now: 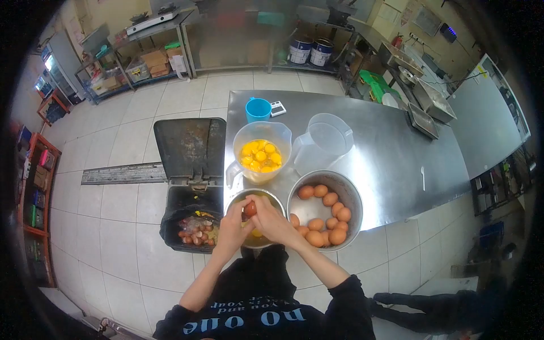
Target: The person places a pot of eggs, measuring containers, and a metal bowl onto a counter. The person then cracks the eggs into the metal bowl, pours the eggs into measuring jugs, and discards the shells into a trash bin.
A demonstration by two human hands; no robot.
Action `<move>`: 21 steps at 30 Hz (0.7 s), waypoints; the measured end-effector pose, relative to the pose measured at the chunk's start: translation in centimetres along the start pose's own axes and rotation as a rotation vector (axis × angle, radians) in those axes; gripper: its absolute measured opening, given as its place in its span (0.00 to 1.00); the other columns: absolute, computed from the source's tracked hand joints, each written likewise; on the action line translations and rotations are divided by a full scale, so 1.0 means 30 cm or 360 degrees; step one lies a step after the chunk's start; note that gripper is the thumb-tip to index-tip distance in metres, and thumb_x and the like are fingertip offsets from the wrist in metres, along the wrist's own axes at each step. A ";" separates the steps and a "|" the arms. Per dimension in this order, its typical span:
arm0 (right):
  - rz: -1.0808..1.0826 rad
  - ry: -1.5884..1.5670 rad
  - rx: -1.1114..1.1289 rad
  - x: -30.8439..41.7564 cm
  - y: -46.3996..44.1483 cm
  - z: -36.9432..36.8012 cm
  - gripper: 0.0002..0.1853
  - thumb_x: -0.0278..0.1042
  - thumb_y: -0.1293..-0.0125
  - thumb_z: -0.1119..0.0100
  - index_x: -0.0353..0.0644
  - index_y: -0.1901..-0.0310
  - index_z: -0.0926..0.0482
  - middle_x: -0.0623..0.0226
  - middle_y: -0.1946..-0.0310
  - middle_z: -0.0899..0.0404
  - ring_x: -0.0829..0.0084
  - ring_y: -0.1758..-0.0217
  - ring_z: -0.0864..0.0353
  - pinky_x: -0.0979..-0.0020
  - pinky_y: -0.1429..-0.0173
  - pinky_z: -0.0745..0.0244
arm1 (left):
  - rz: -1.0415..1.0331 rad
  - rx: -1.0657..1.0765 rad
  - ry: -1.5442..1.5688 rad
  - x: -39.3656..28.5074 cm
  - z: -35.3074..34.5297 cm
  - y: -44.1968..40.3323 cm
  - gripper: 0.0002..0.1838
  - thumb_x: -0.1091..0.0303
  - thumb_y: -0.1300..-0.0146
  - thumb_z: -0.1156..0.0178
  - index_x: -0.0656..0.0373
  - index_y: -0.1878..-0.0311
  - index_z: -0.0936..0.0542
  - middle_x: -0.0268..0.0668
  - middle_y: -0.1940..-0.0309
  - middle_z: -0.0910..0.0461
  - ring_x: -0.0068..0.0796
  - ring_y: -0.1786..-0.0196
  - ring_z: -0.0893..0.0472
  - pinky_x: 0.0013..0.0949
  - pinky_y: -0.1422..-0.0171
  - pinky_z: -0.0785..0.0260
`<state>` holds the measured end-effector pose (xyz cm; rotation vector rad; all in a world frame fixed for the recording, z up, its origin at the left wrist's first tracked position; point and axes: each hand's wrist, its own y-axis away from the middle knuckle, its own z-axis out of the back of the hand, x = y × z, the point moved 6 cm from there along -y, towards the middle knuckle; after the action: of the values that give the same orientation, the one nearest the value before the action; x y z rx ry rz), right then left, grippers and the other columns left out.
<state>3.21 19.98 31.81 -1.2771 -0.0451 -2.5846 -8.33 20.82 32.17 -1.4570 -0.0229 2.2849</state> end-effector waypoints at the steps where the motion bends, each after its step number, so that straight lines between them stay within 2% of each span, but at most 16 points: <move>1: -0.0030 0.0013 -0.0031 -0.007 -0.005 -0.004 0.25 0.23 0.41 0.53 0.34 0.39 0.39 0.44 0.46 0.34 0.46 0.41 0.32 0.58 0.37 0.36 | -0.0018 -0.0011 -0.0046 0.005 -0.005 -0.002 0.25 0.77 0.48 0.36 0.64 0.45 0.29 0.49 0.54 0.24 0.48 0.56 0.20 0.38 0.54 0.25; 6: -0.0128 0.0083 -0.0043 -0.014 -0.014 -0.026 0.26 0.20 0.43 0.53 0.34 0.39 0.39 0.44 0.47 0.34 0.45 0.41 0.33 0.57 0.37 0.36 | -0.0073 -0.0117 -0.0147 0.041 -0.020 -0.005 0.23 0.79 0.47 0.40 0.64 0.45 0.29 0.50 0.55 0.24 0.51 0.51 0.23 0.42 0.50 0.28; 8: -0.0186 0.0146 -0.0038 -0.029 -0.009 -0.029 0.27 0.19 0.43 0.53 0.34 0.39 0.40 0.45 0.48 0.35 0.45 0.41 0.33 0.57 0.38 0.36 | 0.0098 -0.0051 -0.0056 0.082 -0.005 -0.016 0.22 0.81 0.45 0.46 0.63 0.44 0.29 0.51 0.53 0.24 0.52 0.50 0.23 0.43 0.47 0.29; 10: 0.0156 0.0233 -0.0074 -0.001 0.001 -0.013 0.28 0.20 0.43 0.52 0.37 0.38 0.38 0.48 0.50 0.32 0.47 0.46 0.29 0.56 0.43 0.32 | 0.0030 0.0008 0.0007 0.093 0.023 -0.030 0.22 0.81 0.45 0.48 0.62 0.44 0.29 0.51 0.52 0.24 0.52 0.50 0.23 0.43 0.46 0.30; 13: 0.0217 0.0309 -0.0032 0.046 0.008 0.029 0.30 0.18 0.47 0.49 0.39 0.39 0.35 0.52 0.47 0.34 0.51 0.43 0.31 0.61 0.42 0.31 | -0.0014 0.0104 0.0077 0.082 0.053 -0.038 0.25 0.81 0.45 0.50 0.62 0.41 0.30 0.52 0.49 0.25 0.52 0.47 0.24 0.39 0.43 0.31; 15: 0.0149 0.0360 -0.0073 0.095 0.017 0.045 0.31 0.18 0.48 0.47 0.42 0.39 0.34 0.53 0.47 0.34 0.53 0.43 0.30 0.62 0.43 0.30 | 0.0148 0.0281 0.0125 0.062 0.053 -0.034 0.26 0.79 0.45 0.48 0.62 0.39 0.33 0.50 0.49 0.25 0.46 0.44 0.24 0.37 0.40 0.32; 16: 0.0086 0.0420 -0.0124 0.115 0.019 0.053 0.31 0.18 0.49 0.45 0.44 0.39 0.32 0.55 0.47 0.34 0.55 0.43 0.30 0.63 0.45 0.30 | 0.0148 0.0298 0.0134 0.048 0.056 -0.027 0.26 0.79 0.45 0.48 0.62 0.39 0.33 0.50 0.49 0.25 0.46 0.44 0.24 0.37 0.40 0.32; 18: 0.0027 0.0339 -0.0160 0.156 0.017 0.042 0.32 0.20 0.50 0.42 0.46 0.39 0.32 0.55 0.49 0.33 0.55 0.44 0.30 0.63 0.45 0.30 | 0.0012 0.0294 0.0603 -0.005 0.054 -0.011 0.28 0.78 0.45 0.47 0.62 0.38 0.37 0.46 0.46 0.28 0.38 0.43 0.26 0.35 0.39 0.34; 19: -0.0010 0.0251 -0.0191 0.174 0.021 0.035 0.33 0.22 0.50 0.39 0.47 0.39 0.32 0.55 0.50 0.32 0.56 0.44 0.30 0.62 0.44 0.31 | -0.0004 0.0244 0.0543 -0.030 0.070 0.002 0.28 0.79 0.45 0.47 0.62 0.39 0.38 0.43 0.45 0.31 0.33 0.44 0.28 0.34 0.39 0.35; 21: 0.0248 0.0115 -0.0383 0.254 0.039 0.043 0.33 0.28 0.51 0.35 0.49 0.40 0.31 0.57 0.54 0.30 0.56 0.45 0.30 0.60 0.42 0.32 | 0.0482 0.0160 0.0529 -0.038 0.129 0.054 0.27 0.79 0.47 0.46 0.62 0.41 0.36 0.43 0.47 0.31 0.34 0.45 0.28 0.34 0.40 0.36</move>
<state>0.06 17.41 38.47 -1.2076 0.3748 -2.5564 -11.86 19.75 34.50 -1.8713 0.4321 2.1947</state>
